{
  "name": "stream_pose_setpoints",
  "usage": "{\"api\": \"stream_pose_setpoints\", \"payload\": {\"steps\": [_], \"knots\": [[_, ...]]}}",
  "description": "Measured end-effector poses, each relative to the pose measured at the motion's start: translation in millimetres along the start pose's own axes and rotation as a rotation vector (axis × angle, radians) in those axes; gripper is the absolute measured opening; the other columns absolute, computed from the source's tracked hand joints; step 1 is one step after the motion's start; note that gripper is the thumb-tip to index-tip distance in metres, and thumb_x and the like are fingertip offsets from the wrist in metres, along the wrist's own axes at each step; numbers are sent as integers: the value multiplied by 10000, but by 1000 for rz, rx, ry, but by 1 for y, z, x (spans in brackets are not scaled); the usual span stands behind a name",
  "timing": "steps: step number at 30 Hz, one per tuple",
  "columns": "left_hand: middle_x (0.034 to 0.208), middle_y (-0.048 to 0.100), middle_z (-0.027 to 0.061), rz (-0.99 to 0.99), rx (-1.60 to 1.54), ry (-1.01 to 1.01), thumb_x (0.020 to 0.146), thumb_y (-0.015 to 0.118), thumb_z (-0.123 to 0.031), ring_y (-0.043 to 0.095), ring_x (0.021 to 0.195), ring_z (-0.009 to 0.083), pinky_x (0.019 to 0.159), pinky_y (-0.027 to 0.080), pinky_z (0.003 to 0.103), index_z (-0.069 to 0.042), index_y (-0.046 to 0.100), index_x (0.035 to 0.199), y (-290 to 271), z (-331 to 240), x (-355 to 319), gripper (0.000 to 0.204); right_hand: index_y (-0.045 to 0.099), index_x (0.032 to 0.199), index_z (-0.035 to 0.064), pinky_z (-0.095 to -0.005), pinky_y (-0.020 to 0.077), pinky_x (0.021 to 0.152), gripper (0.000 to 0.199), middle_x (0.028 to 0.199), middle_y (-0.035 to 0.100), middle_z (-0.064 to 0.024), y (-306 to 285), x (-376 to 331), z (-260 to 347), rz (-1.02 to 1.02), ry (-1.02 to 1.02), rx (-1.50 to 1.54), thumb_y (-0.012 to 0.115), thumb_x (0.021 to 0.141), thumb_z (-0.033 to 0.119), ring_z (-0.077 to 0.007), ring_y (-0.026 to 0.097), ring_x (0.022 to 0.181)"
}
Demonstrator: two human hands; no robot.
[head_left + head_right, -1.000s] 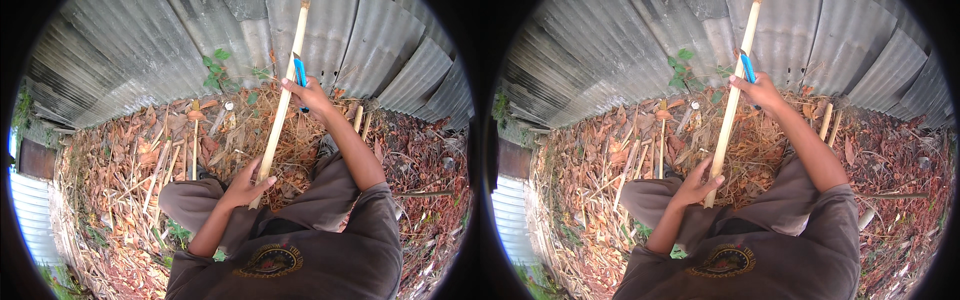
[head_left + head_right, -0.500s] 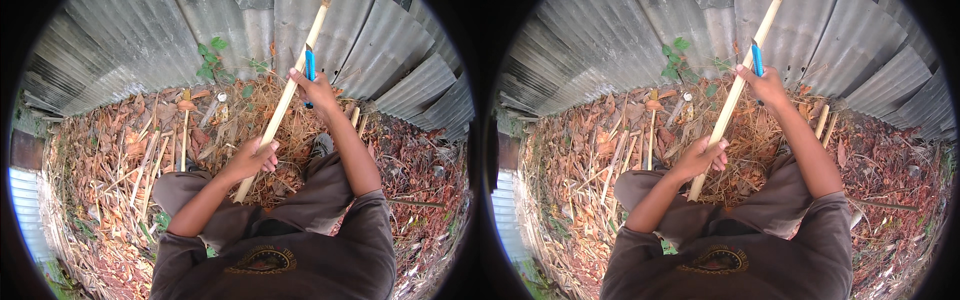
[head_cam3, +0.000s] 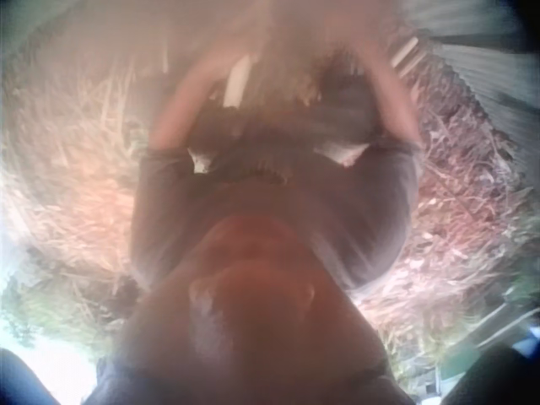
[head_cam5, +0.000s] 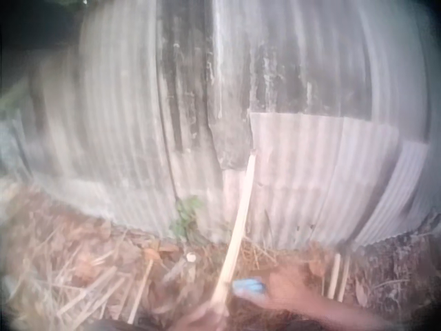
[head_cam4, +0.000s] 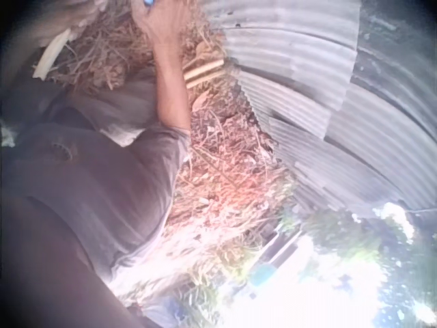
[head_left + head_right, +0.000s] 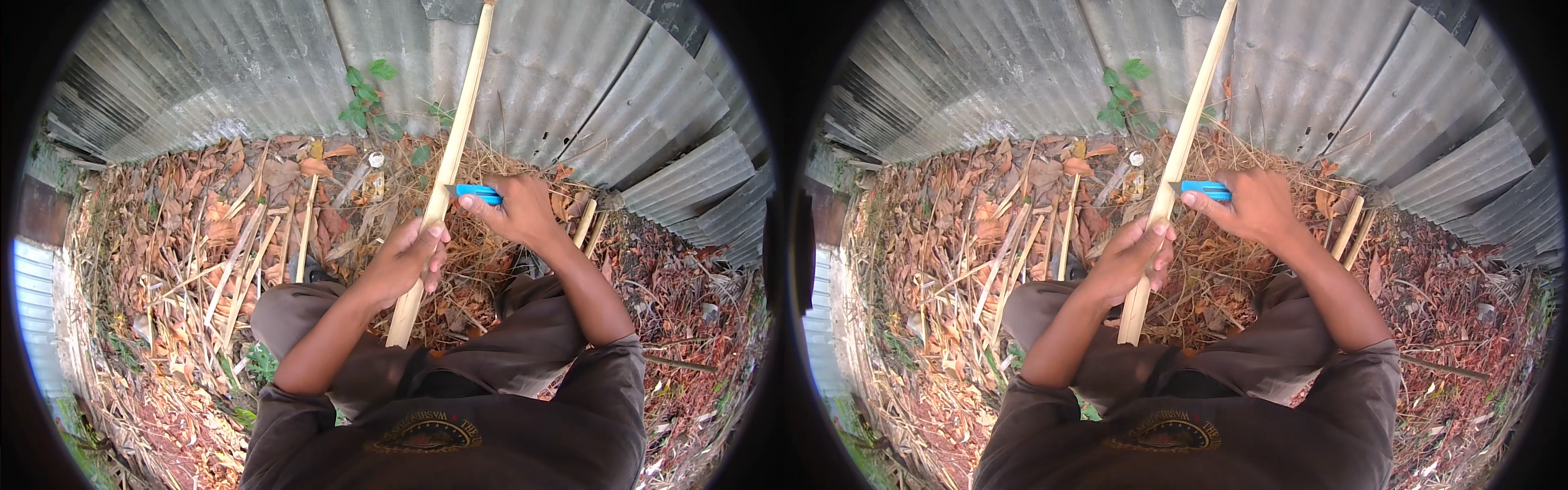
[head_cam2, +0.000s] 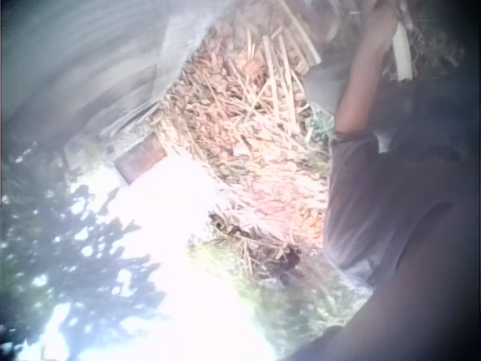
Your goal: The person sits on the ground and uses a blue utility knife to shave the surface of a long bamboo stick. They hold the stick with their left hand and scrape along its length with the knife in their right hand, removing thin strips of bamboo.
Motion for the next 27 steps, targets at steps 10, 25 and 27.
{"api": "stream_pose_setpoints", "payload": {"steps": [10,25,27], "knots": [[617,473,24,-99,279,99,1041,365,-302,533,448,120,441,443,251,-17,452,1005,3,-8,-10,300,628,591,97,-411,461,441,695,433,516,-85,19,4,4,-38,-199,-102,575,709,779,-296,572,415],[608,444,16,-53,244,36,1046,347,-279,476,415,107,421,424,245,-31,428,995,5,-11,-30,266,579,570,67,-438,417,434,696,438,484,-111,29,19,3,-103,-152,-104,558,760,736,-334,540,428],[608,444,14,-60,265,58,1046,348,-271,479,411,108,418,420,244,-30,427,996,4,-14,-33,258,617,590,84,-423,437,427,693,432,499,-97,29,15,4,-162,-223,-68,576,725,763,-305,550,409]]}}
Point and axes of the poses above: each hand's wrist, its own x-axis towards the middle knuckle, its own y-axis out of the palm, z = x × y, the point moved 4 cm from there along x, towards the middle knuckle
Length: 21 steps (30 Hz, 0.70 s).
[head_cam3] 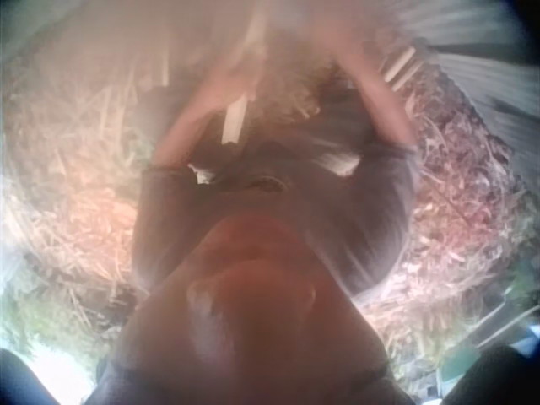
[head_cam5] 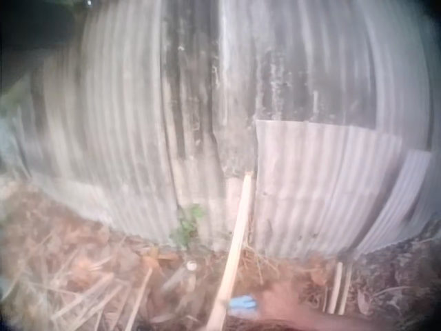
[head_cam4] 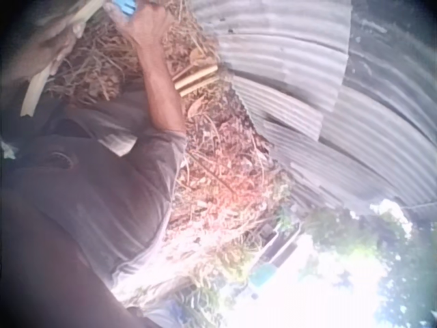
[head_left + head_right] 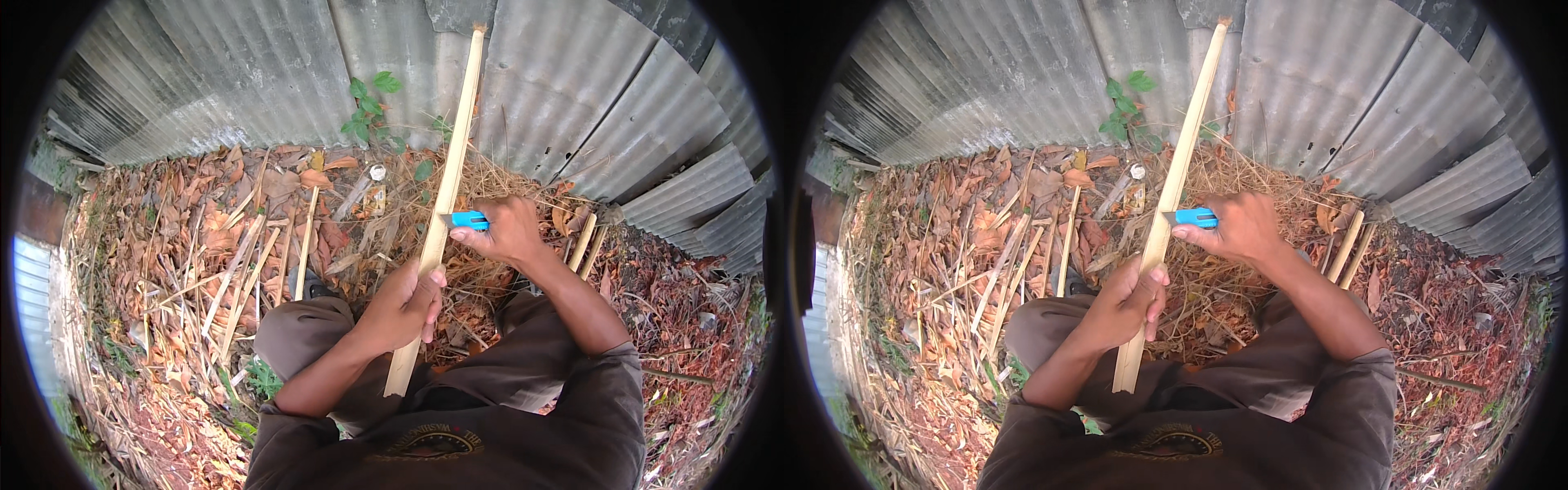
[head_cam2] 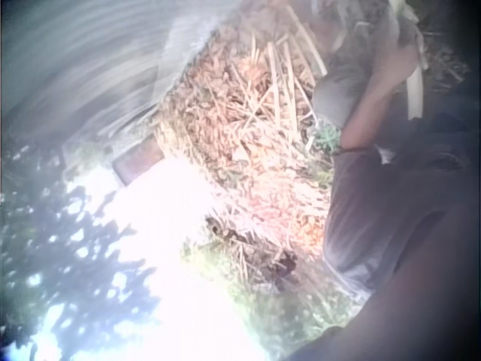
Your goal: The person sits on the ground and uses a blue utility knife to shave the surface of a long bamboo stick. They hold the stick with their left hand and scrape along its length with the knife in their right hand, removing thin strips of bamboo.
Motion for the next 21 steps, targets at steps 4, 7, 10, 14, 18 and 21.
{"api": "stream_pose_setpoints", "payload": {"steps": [4,7,10,14,18,21], "knots": [[624,452,16,56,61,22,1040,358,-247,483,423,103,426,426,255,-26,415,1012,1,0,-7,230,639,603,96,-419,447,423,696,439,516,-94,-6,-2,-8,-63,-126,-104,588,697,784,-293,548,396],[606,443,11,88,55,20,1045,351,-262,476,411,98,417,412,239,-31,414,999,5,-2,-17,244,650,618,71,-424,450,435,719,462,537,-113,-10,9,-30,-110,16,-121,567,719,778,-311,551,408],[606,446,12,218,66,29,1047,338,-273,481,416,94,430,402,230,-35,404,999,21,1,-36,252,679,654,78,-441,463,472,711,481,553,-123,-31,23,-90,-184,415,-174,534,754,766,-323,587,467],[597,444,11,283,99,-48,1046,340,-282,484,428,91,435,399,228,-39,400,996,25,12,-54,254,685,683,78,-456,466,511,686,503,561,-135,-48,7,-128,-155,390,-259,505,800,729,-346,602,522],[609,453,2,275,89,-113,1039,367,-219,478,423,81,436,405,242,-43,404,1001,21,20,-58,184,651,663,36,-475,464,569,758,518,549,-178,-59,-4,-153,-181,483,-251,409,845,731,-382,596,569],[597,443,4,305,109,-150,1041,365,-229,443,411,79,425,394,225,-48,431,1005,20,36,-84,196,659,670,32,-478,472,605,824,541,567,-186,-66,-35,-209,-220,795,-185,340,842,772,-386,611,606]]}}
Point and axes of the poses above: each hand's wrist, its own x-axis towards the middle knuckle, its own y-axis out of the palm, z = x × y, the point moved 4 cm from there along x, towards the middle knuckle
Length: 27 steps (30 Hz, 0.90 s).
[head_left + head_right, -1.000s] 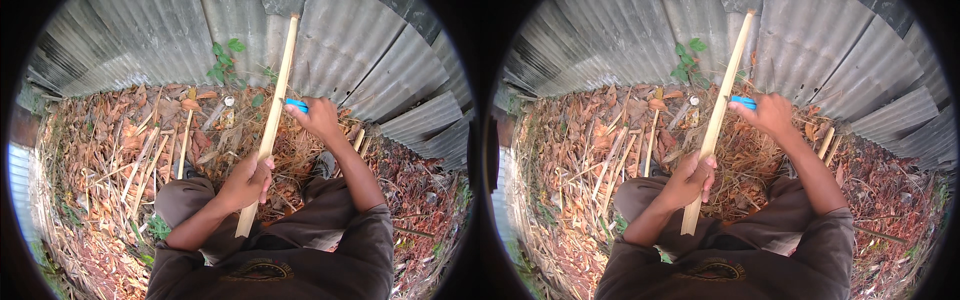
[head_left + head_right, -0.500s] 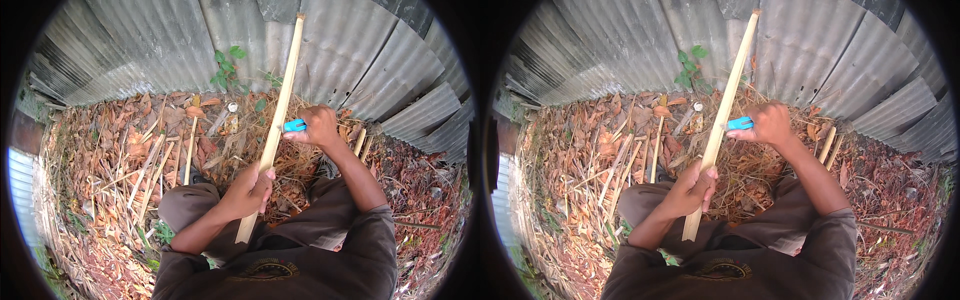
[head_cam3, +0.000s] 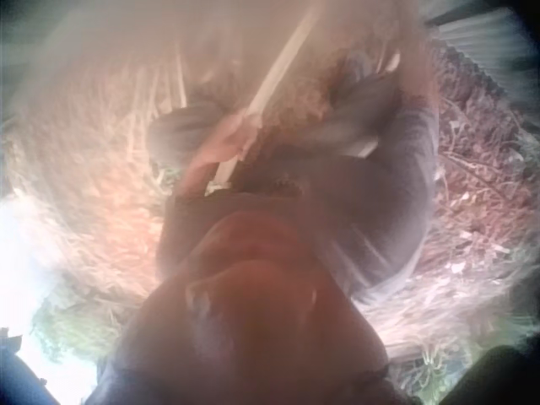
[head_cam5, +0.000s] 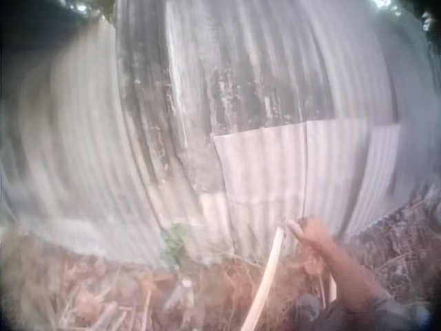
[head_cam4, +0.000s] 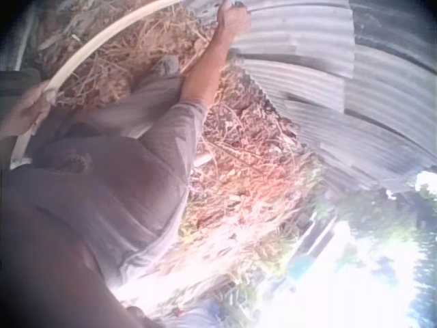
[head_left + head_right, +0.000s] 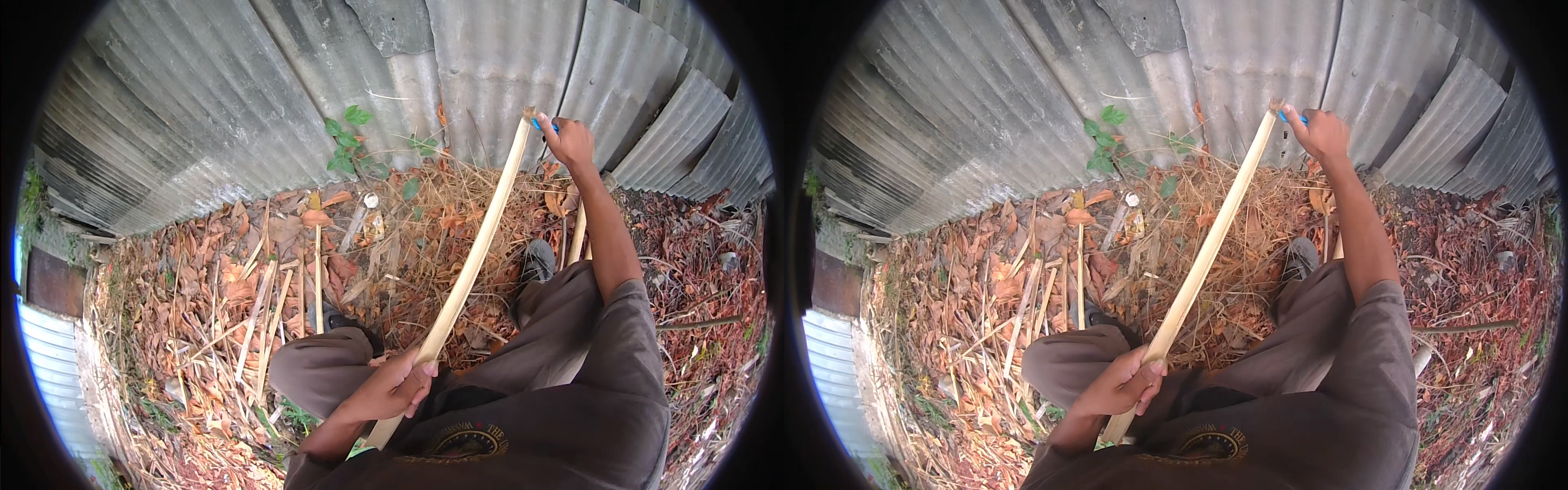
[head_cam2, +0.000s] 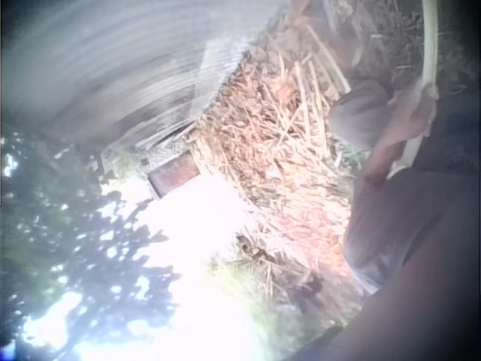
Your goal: The person sits on the ground and uses a blue utility knife to shave the surface of a long bamboo stick. They hold the stick with their left hand and scrape along its length with the knife in their right hand, removing thin strips of bamboo.
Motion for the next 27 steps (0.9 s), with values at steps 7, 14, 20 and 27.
{"api": "stream_pose_setpoints", "payload": {"steps": [7,14,20,27], "knots": [[579,430,-1,-124,-87,-14,1044,367,-269,414,405,80,404,378,225,-46,466,971,-2,3,-6,255,704,749,41,-479,491,635,831,567,599,-159,-12,-27,38,237,-93,-35,353,827,789,-364,642,641],[602,438,0,-310,-52,152,1044,354,-286,428,406,78,411,392,233,-41,443,978,-28,-41,60,269,696,705,69,-457,494,559,717,489,561,-110,-35,-122,130,279,-544,201,507,777,757,-325,624,524],[610,444,4,-305,-50,187,1041,355,-279,437,402,91,408,400,246,-38,442,981,-31,-66,85,263,637,599,84,-424,474,474,678,459,537,-101,-27,-142,151,258,-672,237,580,731,746,-312,592,452],[620,444,8,-320,-44,195,1037,365,-239,445,401,98,400,398,260,-31,429,996,-36,-49,84,221,588,553,89,-432,434,446,693,439,484,-95,-9,-129,153,117,-743,161,574,718,762,-329,552,437]]}}
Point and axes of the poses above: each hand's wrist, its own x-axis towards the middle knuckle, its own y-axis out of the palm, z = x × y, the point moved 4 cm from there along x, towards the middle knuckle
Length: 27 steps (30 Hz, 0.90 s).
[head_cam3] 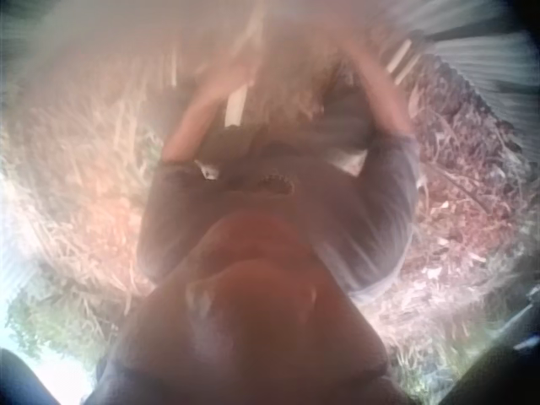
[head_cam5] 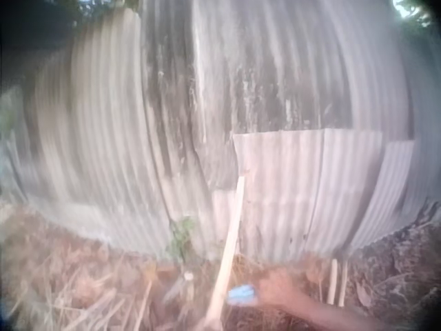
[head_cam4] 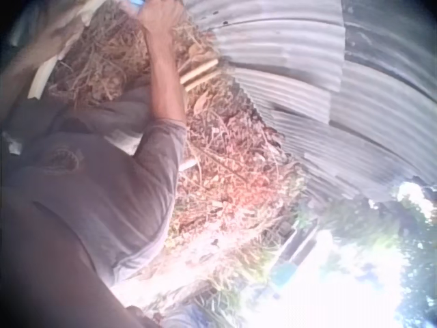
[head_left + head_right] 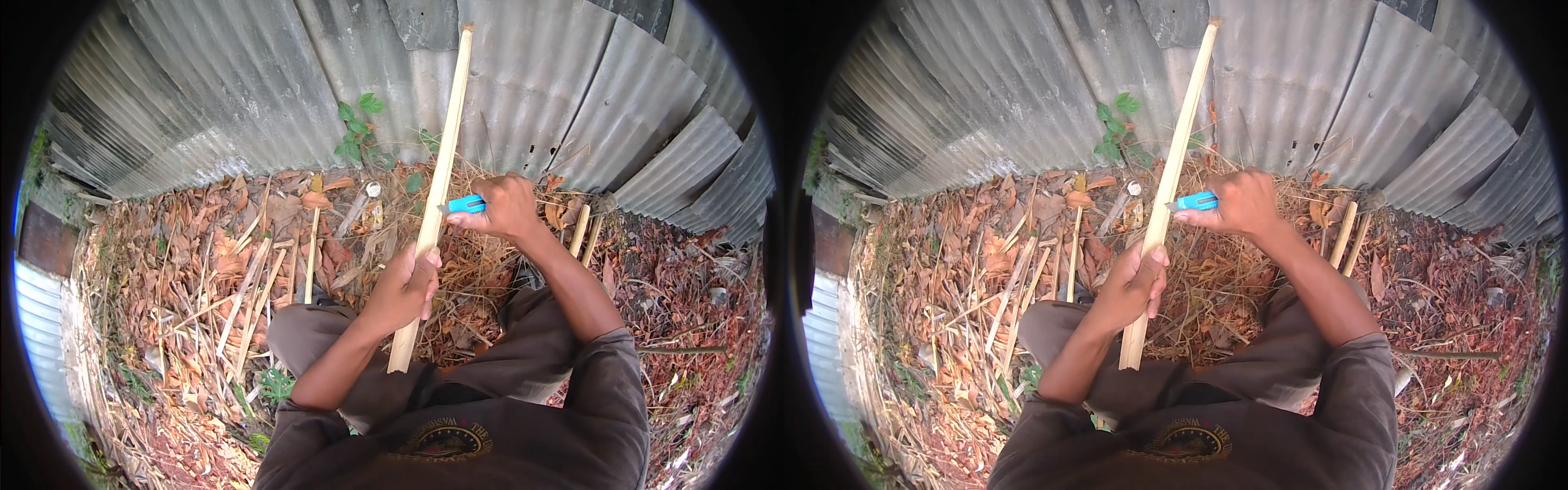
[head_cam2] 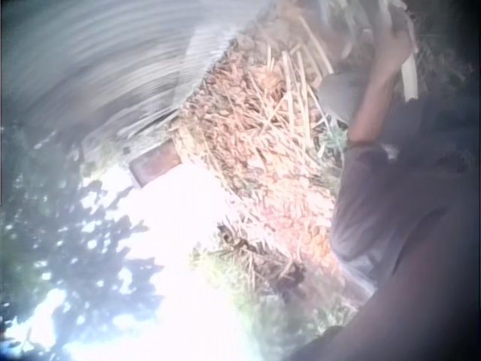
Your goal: The person sits on the ground and uses a blue utility knife to shave the surface of a long bamboo stick. They hold the stick with their left hand and scrape along its length with the knife in their right hand, removing thin strips of bamboo.
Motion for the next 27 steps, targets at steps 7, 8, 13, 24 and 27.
{"api": "stream_pose_setpoints", "payload": {"steps": [7,8,13,24,27], "knots": [[621,434,12,-37,-32,-4,1035,373,-259,440,398,95,395,393,250,-30,425,1009,-14,0,-11,236,593,556,83,-415,440,415,739,426,501,-90,16,-2,29,57,7,74,552,707,805,-299,559,404],[613,431,11,-48,-15,1,1037,376,-282,436,395,92,390,390,242,-31,428,1002,-13,3,-14,259,585,550,85,-410,440,412,742,424,497,-83,17,0,28,42,-39,46,550,703,811,-289,558,401],[614,426,12,-40,-13,9,1038,377,-298,428,397,88,389,387,236,-29,420,1005,-13,5,-19,275,557,518,99,-387,435,401,748,423,485,-48,20,12,24,-103,-213,4,558,670,832,-242,545,387],[608,417,10,3,-126,18,1044,361,-262,427,392,87,378,384,232,-49,422,989,-11,-2,-30,229,549,545,94,-405,413,414,708,441,471,-74,19,6,29,-6,-76,106,529,740,775,-289,539,416],[611,416,10,18,-80,25,1045,358,-258,424,390,87,379,385,233,-48,420,989,-5,-3,-31,225,513,544,93,-412,405,414,715,437,437,-74,11,6,27,-116,-212,69,512,753,776,-297,517,410]]}}
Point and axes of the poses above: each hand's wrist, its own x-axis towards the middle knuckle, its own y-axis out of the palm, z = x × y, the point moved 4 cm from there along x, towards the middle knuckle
